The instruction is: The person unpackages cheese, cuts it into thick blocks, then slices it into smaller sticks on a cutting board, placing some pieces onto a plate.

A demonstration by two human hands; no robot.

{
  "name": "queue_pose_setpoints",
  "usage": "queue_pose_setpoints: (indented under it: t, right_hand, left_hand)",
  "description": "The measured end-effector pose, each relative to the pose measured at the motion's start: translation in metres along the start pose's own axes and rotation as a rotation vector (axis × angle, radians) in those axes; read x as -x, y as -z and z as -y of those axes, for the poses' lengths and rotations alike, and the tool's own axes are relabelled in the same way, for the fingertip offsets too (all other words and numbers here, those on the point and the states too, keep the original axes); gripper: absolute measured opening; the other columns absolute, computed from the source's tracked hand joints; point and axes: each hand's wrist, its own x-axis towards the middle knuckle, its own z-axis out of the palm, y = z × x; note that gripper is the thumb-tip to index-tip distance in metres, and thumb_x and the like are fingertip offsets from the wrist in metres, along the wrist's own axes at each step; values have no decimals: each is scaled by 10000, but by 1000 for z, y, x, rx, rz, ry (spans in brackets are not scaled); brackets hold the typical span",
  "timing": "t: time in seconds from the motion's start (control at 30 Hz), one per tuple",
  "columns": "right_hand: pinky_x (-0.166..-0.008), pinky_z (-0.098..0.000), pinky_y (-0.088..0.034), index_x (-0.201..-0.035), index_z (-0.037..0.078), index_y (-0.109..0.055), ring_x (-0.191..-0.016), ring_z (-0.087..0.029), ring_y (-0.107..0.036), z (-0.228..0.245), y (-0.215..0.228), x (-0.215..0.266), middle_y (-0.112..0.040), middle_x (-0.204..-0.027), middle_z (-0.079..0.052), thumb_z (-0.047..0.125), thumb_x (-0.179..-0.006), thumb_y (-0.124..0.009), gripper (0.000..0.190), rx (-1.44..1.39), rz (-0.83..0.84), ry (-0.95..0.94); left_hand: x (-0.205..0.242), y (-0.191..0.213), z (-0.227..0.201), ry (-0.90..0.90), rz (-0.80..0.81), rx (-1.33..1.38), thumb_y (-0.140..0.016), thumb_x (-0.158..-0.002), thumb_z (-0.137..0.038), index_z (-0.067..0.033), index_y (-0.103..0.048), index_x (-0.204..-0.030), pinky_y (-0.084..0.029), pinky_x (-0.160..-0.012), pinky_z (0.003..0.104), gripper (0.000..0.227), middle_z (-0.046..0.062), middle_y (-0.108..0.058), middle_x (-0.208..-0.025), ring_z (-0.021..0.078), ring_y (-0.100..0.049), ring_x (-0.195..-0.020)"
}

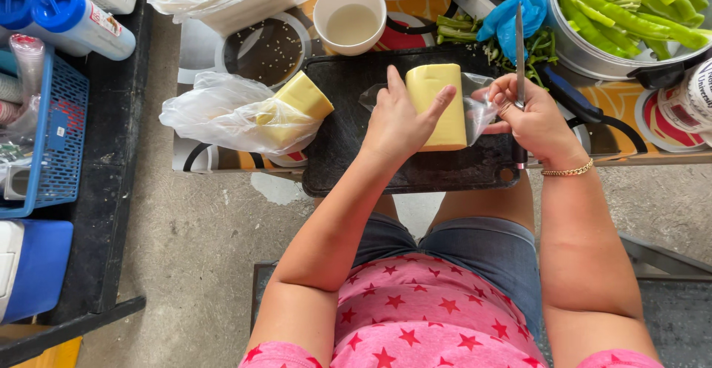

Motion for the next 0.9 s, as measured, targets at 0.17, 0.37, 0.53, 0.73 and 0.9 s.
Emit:
queue_pose_setpoints:
  t: [0.17, 0.37, 0.53, 0.73, 0.9]
  right_hand:
    - [-669, -334, -648, -1091, 64, -561, -841, -184, -720, -1, 2, 2, -614, -1019, -27, 111, -1061, -536, 61, -22, -109, -140]
    - [-490, -260, -510, -1044, 64, -586, -663, -144, -704, -10, -6, 9, -636, -913, -25, 167, -1077, -558, 112, 166, -202, -144]
    - [-454, -231, -459, -1052, 81, -598, -634, -118, -688, -13, -7, 12, -660, -905, -9, 186, -1070, -578, 108, 203, -230, -112]
    - [-461, -223, -456, -1048, 79, -601, -628, -104, -675, -17, -2, 14, -683, -944, -19, 184, -1071, -583, 109, 151, -197, -78]
    - [-445, -216, -444, -1042, 70, -593, -617, -101, -675, -16, -2, 15, -703, -939, -20, 171, -1068, -578, 105, 108, -198, -67]
  left_hand:
    - [0, -5, -42, 61, 81, -310, -638, -716, -837, 98, -22, -1591, -611, -770, 445, 1421, 347, -631, -1099, 419, -712, -949]
    - [-5, -16, -70, 170, 122, -551, -767, -661, -728, -18, 60, -1610, -601, -742, 420, 1445, 288, -631, -1127, 351, -705, -933]
    - [-9, -15, -59, 136, 48, -454, -809, -633, -578, -24, 28, -1605, -602, -793, 424, 1397, 270, -649, -1129, 362, -714, -957]
    - [-15, 1, -25, -7, -44, -37, -842, -629, -594, -24, -69, -1594, -577, -891, 408, 1361, 229, -698, -1134, 366, -721, -1022]
    - [-13, 30, 7, -40, 169, 829, -817, -751, -374, -36, -217, -1583, -624, -846, 393, 1080, 180, -641, -1231, 260, -717, -1038]
